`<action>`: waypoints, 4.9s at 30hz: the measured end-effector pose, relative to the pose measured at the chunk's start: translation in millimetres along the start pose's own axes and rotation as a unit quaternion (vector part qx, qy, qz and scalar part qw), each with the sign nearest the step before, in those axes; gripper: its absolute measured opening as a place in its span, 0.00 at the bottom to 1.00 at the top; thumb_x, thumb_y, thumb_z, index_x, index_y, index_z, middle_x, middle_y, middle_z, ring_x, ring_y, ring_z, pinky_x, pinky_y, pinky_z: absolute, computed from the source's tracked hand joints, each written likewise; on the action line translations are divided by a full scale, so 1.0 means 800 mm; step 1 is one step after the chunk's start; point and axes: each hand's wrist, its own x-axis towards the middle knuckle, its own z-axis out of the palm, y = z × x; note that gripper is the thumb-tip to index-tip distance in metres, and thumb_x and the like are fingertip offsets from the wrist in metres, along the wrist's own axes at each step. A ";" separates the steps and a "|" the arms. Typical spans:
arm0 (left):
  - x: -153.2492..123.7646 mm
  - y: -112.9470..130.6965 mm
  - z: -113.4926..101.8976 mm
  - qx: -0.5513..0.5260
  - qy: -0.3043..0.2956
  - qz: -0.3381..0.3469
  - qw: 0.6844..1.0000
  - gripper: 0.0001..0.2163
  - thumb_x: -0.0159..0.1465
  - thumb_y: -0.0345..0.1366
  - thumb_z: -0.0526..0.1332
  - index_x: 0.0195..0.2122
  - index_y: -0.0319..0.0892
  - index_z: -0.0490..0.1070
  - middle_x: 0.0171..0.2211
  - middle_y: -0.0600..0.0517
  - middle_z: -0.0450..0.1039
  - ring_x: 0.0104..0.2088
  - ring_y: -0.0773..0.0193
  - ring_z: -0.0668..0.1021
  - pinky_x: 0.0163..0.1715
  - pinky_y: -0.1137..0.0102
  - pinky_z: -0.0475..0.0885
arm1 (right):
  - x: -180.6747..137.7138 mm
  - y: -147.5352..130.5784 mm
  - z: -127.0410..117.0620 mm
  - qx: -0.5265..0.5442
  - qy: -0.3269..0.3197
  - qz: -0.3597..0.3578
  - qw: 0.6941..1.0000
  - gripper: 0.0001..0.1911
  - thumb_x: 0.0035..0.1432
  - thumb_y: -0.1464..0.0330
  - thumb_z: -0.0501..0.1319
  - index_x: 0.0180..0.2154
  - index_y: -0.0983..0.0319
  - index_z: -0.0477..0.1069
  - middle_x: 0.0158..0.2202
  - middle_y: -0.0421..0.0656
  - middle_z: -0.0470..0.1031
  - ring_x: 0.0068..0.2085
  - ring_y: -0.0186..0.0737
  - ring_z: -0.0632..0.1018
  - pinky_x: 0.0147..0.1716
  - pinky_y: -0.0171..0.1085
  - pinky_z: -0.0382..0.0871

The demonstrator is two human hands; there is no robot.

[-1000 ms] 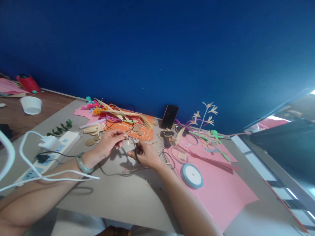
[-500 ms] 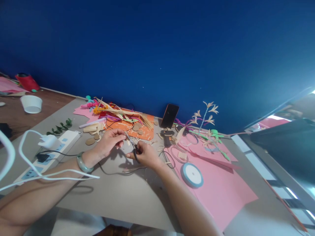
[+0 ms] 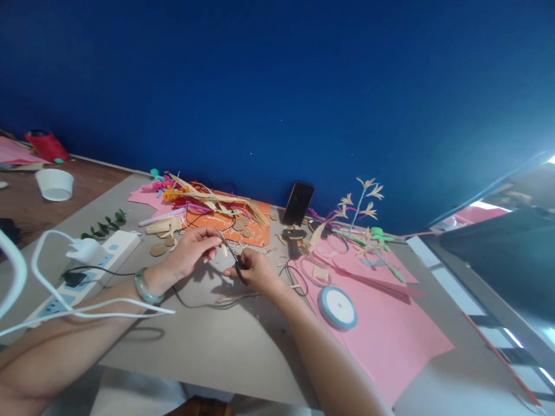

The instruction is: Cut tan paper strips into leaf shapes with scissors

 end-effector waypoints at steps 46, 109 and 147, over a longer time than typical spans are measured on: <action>-0.009 0.003 0.005 0.148 -0.124 0.037 0.981 0.05 0.53 0.33 0.65 0.30 0.39 0.77 0.27 0.51 0.76 0.27 0.68 0.74 0.28 0.74 0.67 | -0.003 -0.026 0.005 0.224 0.128 0.019 0.966 0.24 0.38 0.56 0.71 0.30 0.60 0.61 0.26 0.40 0.72 0.25 0.34 0.70 0.22 0.33 0.62; -0.004 0.008 0.009 -0.059 0.054 -0.010 0.997 0.05 0.46 0.32 0.66 0.23 0.37 0.72 0.18 0.54 0.71 0.19 0.72 0.71 0.20 0.77 0.65 | -0.005 -0.014 0.024 0.062 0.004 -0.002 0.998 0.26 0.40 0.53 0.70 0.24 0.60 0.56 0.20 0.32 0.56 0.23 0.29 0.57 0.21 0.31 0.50; -0.005 0.004 0.007 -0.069 0.019 -0.033 0.997 0.07 0.48 0.31 0.66 0.24 0.37 0.68 0.19 0.55 0.70 0.20 0.72 0.73 0.21 0.77 0.66 | -0.006 -0.031 0.013 0.153 0.057 0.015 0.986 0.25 0.45 0.47 0.64 0.23 0.59 0.56 0.15 0.35 0.65 0.18 0.31 0.63 0.19 0.32 0.57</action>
